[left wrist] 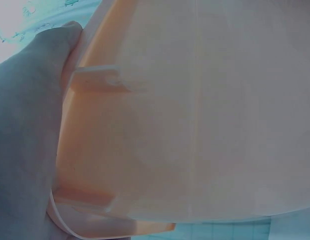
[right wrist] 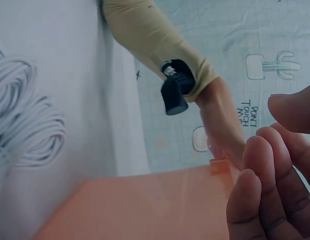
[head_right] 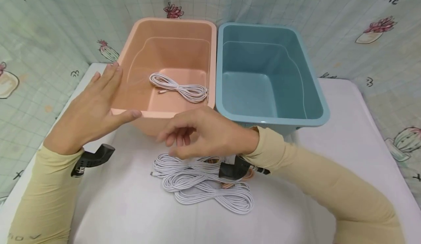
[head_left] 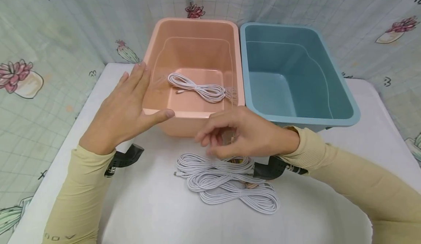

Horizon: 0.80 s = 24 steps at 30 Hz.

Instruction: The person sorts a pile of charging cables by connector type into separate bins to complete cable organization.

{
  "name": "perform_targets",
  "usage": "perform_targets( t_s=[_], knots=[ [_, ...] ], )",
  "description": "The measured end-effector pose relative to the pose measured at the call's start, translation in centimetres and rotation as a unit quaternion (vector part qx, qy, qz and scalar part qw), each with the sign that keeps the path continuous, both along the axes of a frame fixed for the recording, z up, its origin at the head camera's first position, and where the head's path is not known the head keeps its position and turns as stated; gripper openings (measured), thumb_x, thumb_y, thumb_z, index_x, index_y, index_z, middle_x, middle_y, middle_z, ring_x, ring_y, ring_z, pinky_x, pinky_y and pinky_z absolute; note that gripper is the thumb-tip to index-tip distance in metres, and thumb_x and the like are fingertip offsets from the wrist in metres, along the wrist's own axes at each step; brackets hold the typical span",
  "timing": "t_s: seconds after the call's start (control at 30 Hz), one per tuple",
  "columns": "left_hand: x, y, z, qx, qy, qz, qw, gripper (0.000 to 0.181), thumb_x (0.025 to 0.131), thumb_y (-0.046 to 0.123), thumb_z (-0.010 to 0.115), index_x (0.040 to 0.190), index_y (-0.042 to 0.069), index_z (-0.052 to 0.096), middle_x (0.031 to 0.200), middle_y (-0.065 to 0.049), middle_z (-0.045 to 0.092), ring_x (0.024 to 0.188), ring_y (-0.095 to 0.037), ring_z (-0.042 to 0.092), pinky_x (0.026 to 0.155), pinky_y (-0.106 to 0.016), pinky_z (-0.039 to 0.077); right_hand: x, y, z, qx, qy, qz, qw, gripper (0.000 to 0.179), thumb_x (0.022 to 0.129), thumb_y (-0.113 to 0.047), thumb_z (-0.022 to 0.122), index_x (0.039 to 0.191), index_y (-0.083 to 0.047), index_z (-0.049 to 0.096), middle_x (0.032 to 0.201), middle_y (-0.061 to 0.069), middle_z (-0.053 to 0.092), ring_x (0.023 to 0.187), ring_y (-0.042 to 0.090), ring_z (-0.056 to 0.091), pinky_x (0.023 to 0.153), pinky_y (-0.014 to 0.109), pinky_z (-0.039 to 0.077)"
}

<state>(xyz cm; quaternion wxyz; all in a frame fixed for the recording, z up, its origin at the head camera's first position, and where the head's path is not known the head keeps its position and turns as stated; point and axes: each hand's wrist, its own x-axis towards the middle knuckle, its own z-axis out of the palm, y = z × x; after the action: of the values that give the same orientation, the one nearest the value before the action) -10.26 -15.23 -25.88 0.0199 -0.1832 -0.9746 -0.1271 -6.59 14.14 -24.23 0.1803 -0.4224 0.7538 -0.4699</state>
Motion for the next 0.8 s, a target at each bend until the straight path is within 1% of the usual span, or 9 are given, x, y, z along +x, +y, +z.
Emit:
perform_targets(
  t_s=[0.13, 0.3, 0.47, 0.57, 0.67, 0.8],
  knots=[
    [0.0, 0.0, 0.0, -0.002, 0.000, -0.005, 1.0000, 0.107, 0.085, 0.075, 0.048, 0.157, 0.014, 0.000, 0.166, -0.003, -0.002, 0.156, -0.024, 0.003, 0.130, -0.044, 0.006, 0.3, 0.1, -1.7, -0.005, -0.023, 0.008, 0.9997, 0.023, 0.085, -0.009, 0.073, 0.107, -0.014, 0.072, 0.089, -0.002, 0.069, 0.079, 0.007, 0.061, 0.067, 0.025, 0.059],
    [0.0, 0.0, 0.0, -0.005, 0.001, -0.008, 1.0000, 0.106, 0.085, 0.075, 0.048, 0.157, 0.010, 0.003, 0.166, -0.004, -0.003, 0.156, -0.024, 0.003, 0.130, -0.044, 0.005, 0.5, 0.1, -4.0, 0.006, -0.048, 0.013, 0.9987, 0.021, 0.085, -0.012, 0.073, 0.106, -0.015, 0.073, 0.088, -0.002, 0.070, 0.079, 0.005, 0.062, 0.069, 0.024, 0.059],
    [0.0, 0.0, -0.1, -0.002, 0.001, -0.004, 1.0000, 0.107, 0.085, 0.075, 0.049, 0.157, 0.013, 0.001, 0.166, -0.004, -0.002, 0.156, -0.024, 0.004, 0.130, -0.043, 0.005, 0.5, -0.1, -5.8, 0.026, -0.050, 0.015, 0.9983, 0.022, 0.084, -0.013, 0.075, 0.106, -0.017, 0.072, 0.091, -0.001, 0.071, 0.080, 0.003, 0.062, 0.072, 0.024, 0.060],
    [0.0, -0.1, -0.1, -0.004, 0.002, -0.004, 1.0000, 0.107, 0.085, 0.075, 0.048, 0.157, 0.012, 0.002, 0.166, -0.003, -0.002, 0.156, -0.024, 0.003, 0.130, -0.043, 0.005, 0.5, -0.3, -6.7, 0.036, -0.041, 0.005, 0.9985, 0.023, 0.083, -0.013, 0.075, 0.105, -0.018, 0.072, 0.090, -0.001, 0.071, 0.080, 0.002, 0.062, 0.071, 0.025, 0.060],
    [0.1, -0.1, -0.1, -0.005, 0.002, -0.005, 1.0000, 0.106, 0.085, 0.075, 0.048, 0.157, 0.011, 0.003, 0.166, -0.003, -0.003, 0.156, -0.024, 0.003, 0.130, -0.043, 0.005, 0.5, -0.4, -7.4, 0.045, -0.020, -0.008, 0.9988, 0.023, 0.082, -0.014, 0.076, 0.105, -0.019, 0.072, 0.089, -0.001, 0.070, 0.080, 0.002, 0.062, 0.069, 0.027, 0.060],
    [0.0, -0.1, -0.1, -0.006, 0.003, -0.005, 1.0000, 0.106, 0.085, 0.075, 0.048, 0.157, 0.011, 0.003, 0.166, -0.004, -0.002, 0.156, -0.024, 0.004, 0.130, -0.043, 0.006, 0.6, -0.4, -8.1, 0.061, 0.013, -0.020, 0.9979, 0.025, 0.081, -0.015, 0.077, 0.106, -0.017, 0.073, 0.089, 0.000, 0.070, 0.080, 0.006, 0.063, 0.069, 0.028, 0.060]
  ],
)
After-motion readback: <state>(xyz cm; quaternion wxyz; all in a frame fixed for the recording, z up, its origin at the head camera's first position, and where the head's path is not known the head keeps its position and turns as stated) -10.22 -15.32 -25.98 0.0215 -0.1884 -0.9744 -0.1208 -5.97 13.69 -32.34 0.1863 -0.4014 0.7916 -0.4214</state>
